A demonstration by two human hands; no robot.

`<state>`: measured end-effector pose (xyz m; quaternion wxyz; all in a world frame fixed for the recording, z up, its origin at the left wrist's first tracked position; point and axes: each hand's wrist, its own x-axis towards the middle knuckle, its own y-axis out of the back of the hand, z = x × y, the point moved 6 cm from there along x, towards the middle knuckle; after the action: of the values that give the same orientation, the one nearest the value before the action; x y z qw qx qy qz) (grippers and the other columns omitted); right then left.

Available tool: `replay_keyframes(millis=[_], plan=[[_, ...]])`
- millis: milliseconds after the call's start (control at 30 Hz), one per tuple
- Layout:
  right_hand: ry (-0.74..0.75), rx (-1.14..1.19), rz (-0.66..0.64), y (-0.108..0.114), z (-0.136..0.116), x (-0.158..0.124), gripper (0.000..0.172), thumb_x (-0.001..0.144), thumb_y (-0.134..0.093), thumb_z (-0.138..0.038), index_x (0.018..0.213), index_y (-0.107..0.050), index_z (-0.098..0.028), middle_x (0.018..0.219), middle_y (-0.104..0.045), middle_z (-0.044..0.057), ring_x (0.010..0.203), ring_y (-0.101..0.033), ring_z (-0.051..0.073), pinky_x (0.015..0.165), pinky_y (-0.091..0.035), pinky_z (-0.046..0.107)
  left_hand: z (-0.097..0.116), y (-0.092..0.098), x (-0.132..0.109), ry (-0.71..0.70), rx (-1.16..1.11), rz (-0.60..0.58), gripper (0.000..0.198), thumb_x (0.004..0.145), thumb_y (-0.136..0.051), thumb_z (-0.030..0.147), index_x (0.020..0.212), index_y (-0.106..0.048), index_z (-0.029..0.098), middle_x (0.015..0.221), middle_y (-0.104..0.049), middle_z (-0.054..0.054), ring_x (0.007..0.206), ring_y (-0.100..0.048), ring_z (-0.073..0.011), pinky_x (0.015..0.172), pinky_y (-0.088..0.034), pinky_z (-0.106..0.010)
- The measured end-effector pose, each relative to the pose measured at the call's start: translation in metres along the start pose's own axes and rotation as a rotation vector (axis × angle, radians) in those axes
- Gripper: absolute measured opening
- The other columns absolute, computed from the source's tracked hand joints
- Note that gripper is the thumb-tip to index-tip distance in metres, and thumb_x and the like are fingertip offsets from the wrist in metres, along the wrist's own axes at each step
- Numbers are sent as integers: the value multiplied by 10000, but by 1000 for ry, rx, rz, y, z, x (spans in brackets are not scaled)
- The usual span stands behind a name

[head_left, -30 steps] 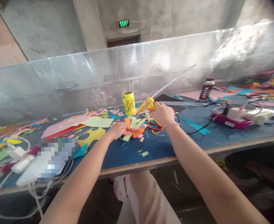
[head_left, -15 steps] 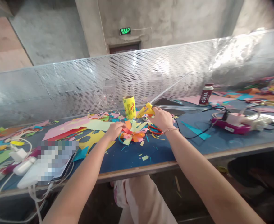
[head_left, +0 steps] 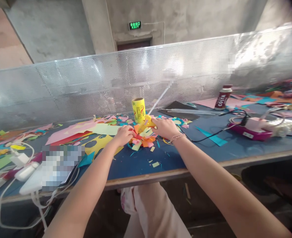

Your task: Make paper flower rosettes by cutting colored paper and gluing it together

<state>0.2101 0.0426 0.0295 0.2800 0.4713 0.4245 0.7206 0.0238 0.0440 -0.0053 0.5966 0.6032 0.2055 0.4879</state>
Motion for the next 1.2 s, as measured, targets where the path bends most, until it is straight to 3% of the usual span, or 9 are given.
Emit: replay_keyframes(millis=[167,400,633,967,1200], plan=[[-18,2,-42,-3,3,2,365,843,-424,-359,1152,-536,-200,1002,-674,97,848,-631,235,637,-370,296,-7,-3,2,73,-79,-5,331,810,-388,202,809,-717,237,1169,-555,-30,1135,-442,-221,1031,-298,-405],[-199,76,61,4,17,1,562,773,-448,-625,1099,-520,-173,948,-675,117,851,-629,265,641,-390,321,-9,3,5,31,-154,68,331,778,-361,156,675,-675,177,1088,-585,-59,1056,-509,-191,970,-383,-328],[-299,84,91,4,24,1,537,771,-438,-645,1014,-537,-177,866,-680,108,782,-637,257,605,-374,316,-10,3,5,20,-152,86,327,773,-356,168,677,-668,174,1049,-594,-64,1029,-525,-197,961,-390,-333],[-265,35,76,0,22,2,445,817,-432,-559,1012,-542,-174,811,-684,95,721,-629,234,561,-329,285,-9,4,4,11,-136,85,344,782,-346,176,678,-673,173,1057,-597,-68,1033,-524,-203,952,-394,-335],[-135,-18,18,-6,13,3,397,833,-431,-457,1092,-537,-175,896,-686,93,805,-633,243,582,-330,283,-12,4,5,38,-177,115,348,779,-351,168,721,-694,176,1062,-587,-68,1022,-528,-195,941,-411,-334]])
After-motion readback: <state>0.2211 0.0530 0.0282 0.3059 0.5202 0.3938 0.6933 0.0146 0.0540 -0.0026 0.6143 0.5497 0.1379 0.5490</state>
